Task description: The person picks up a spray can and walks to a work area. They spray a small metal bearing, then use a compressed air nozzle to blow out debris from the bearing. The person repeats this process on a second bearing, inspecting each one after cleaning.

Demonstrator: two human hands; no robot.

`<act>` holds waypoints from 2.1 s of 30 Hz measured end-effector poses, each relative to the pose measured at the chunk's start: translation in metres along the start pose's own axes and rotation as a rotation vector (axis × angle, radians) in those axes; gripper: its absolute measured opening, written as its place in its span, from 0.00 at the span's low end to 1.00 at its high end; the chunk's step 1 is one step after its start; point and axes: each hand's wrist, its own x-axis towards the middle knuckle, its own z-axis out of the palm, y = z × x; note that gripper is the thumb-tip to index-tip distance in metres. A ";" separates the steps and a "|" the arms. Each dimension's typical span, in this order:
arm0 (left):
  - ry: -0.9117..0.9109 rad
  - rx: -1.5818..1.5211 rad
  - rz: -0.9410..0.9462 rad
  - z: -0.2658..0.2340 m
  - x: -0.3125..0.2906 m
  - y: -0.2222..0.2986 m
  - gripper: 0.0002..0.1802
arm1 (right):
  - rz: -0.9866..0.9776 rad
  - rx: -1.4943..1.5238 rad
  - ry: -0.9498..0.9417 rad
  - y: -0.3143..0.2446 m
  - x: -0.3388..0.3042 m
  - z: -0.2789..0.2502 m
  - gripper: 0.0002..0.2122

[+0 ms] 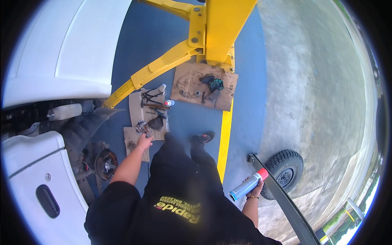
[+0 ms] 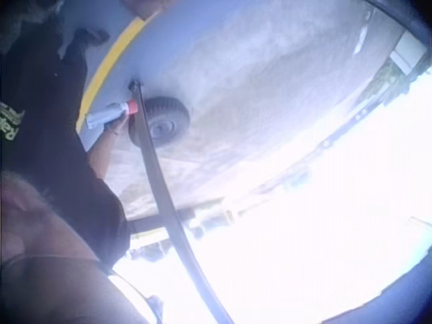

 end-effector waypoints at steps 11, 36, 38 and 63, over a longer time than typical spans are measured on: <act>-0.509 1.118 0.508 0.137 -0.074 0.205 0.20 | -0.500 0.099 0.050 -0.100 -0.102 -0.005 0.35; -0.287 0.479 0.583 0.350 -0.056 0.774 0.18 | -0.047 -0.310 0.169 -0.531 0.157 0.096 0.25; -0.207 0.520 0.670 0.356 -0.040 0.808 0.20 | -0.007 -0.365 0.142 -0.593 0.197 0.128 0.26; -0.291 0.013 -0.378 0.339 0.041 0.939 0.21 | 0.411 -1.503 -0.716 -0.929 0.605 1.084 0.30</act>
